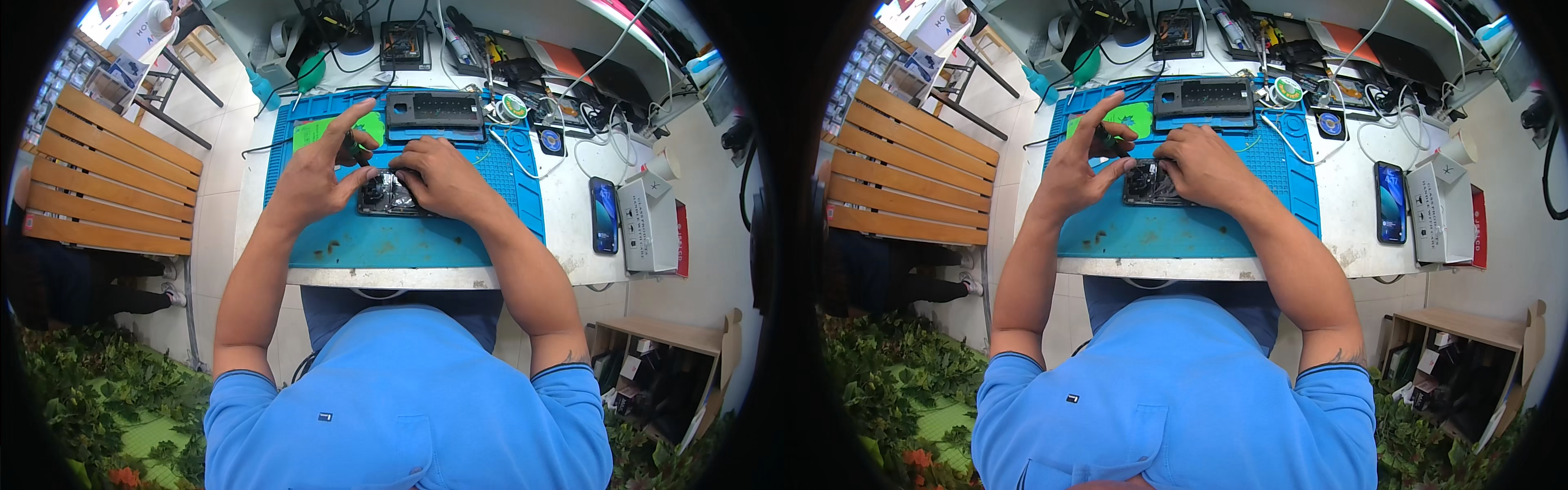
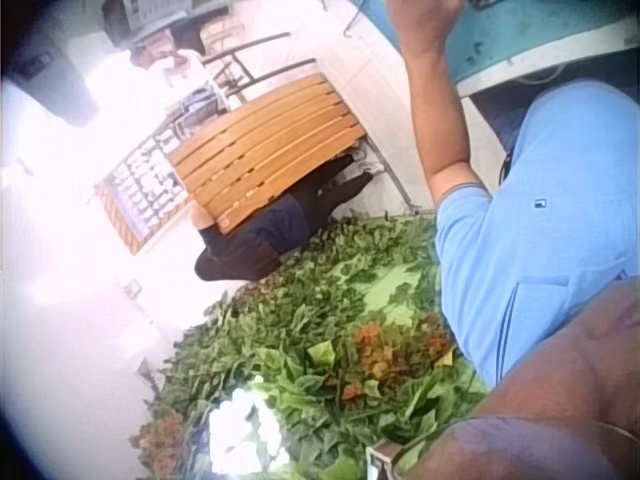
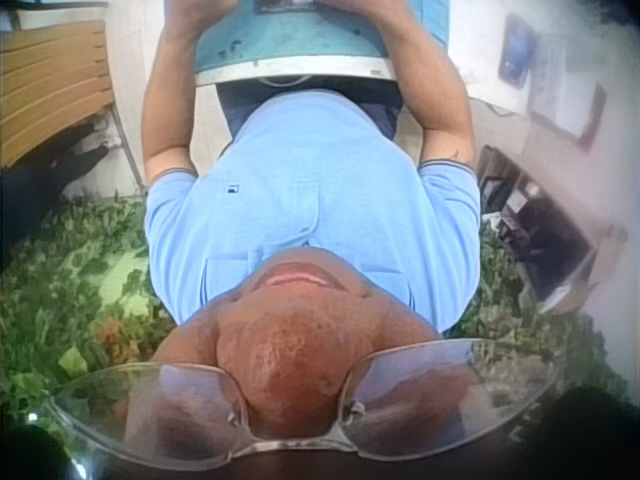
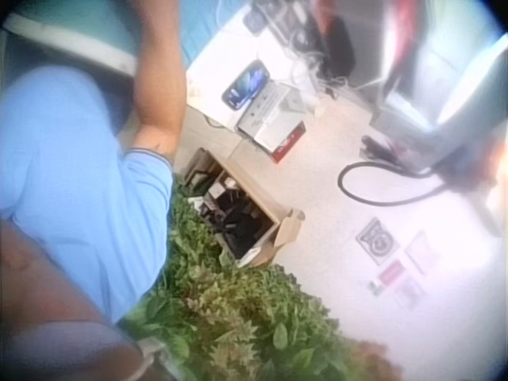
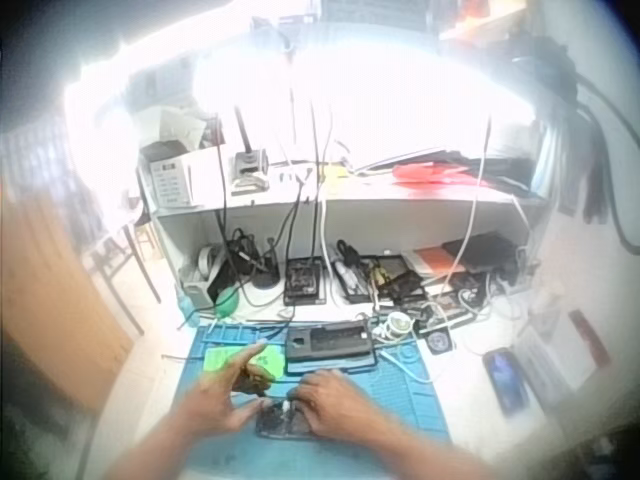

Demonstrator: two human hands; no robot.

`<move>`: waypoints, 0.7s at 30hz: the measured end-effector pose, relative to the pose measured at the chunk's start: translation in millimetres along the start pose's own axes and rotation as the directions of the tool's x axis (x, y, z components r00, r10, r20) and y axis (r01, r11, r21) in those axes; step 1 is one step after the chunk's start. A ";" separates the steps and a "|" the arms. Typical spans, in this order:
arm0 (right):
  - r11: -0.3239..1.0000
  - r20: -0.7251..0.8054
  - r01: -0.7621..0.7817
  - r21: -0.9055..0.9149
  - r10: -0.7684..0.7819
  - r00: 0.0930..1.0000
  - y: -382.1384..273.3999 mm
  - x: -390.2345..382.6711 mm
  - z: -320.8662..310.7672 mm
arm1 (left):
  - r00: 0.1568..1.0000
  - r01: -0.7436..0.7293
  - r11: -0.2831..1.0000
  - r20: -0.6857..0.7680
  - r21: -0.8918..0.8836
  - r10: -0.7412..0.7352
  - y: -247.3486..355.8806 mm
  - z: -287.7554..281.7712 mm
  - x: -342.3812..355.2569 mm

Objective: The person disassembles a smartphone on a blue work mat, removing the back cover and battery. They then use a screwdriver to manipulate internal components and connectors, carefully handling the device's internal parts.

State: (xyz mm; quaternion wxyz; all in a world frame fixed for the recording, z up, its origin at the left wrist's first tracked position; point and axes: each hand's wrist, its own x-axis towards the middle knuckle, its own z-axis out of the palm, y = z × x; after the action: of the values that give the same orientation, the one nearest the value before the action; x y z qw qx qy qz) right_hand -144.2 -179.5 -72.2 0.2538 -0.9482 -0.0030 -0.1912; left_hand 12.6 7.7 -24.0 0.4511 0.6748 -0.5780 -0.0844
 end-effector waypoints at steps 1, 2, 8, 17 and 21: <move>1.000 -0.007 0.002 0.004 -0.002 1.000 0.0 0.6 1.6 | 1.000 -0.004 0.998 -0.016 -0.064 0.003 -3.0 2.1 -1.5; 1.000 -0.014 0.004 0.007 -0.004 1.000 -0.3 1.3 2.8 | 0.999 0.021 0.999 -0.049 -0.031 -0.023 -4.9 3.1 -3.5; 1.000 -0.043 0.018 0.019 -0.017 0.999 -10.8 4.3 5.8 | 0.961 0.089 0.981 -0.243 -0.170 -0.129 -16.3 10.1 -9.6; 0.998 0.067 -0.053 -0.045 0.056 0.996 -16.0 0.1 -10.0 | 0.975 0.048 0.999 -0.217 -0.008 -0.049 -14.8 11.6 -9.4; 0.987 0.241 -0.159 -0.021 0.160 0.957 -10.0 -1.5 -34.2 | 0.964 0.081 0.995 -0.249 -0.066 -0.095 -17.2 7.5 -8.7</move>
State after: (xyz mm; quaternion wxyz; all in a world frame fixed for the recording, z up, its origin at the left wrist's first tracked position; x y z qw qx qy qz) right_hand -159.0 -187.1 -40.7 0.2652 -0.9618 0.0426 -0.0533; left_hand 17.1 10.0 -44.1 0.5351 0.6924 -0.4828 -0.0337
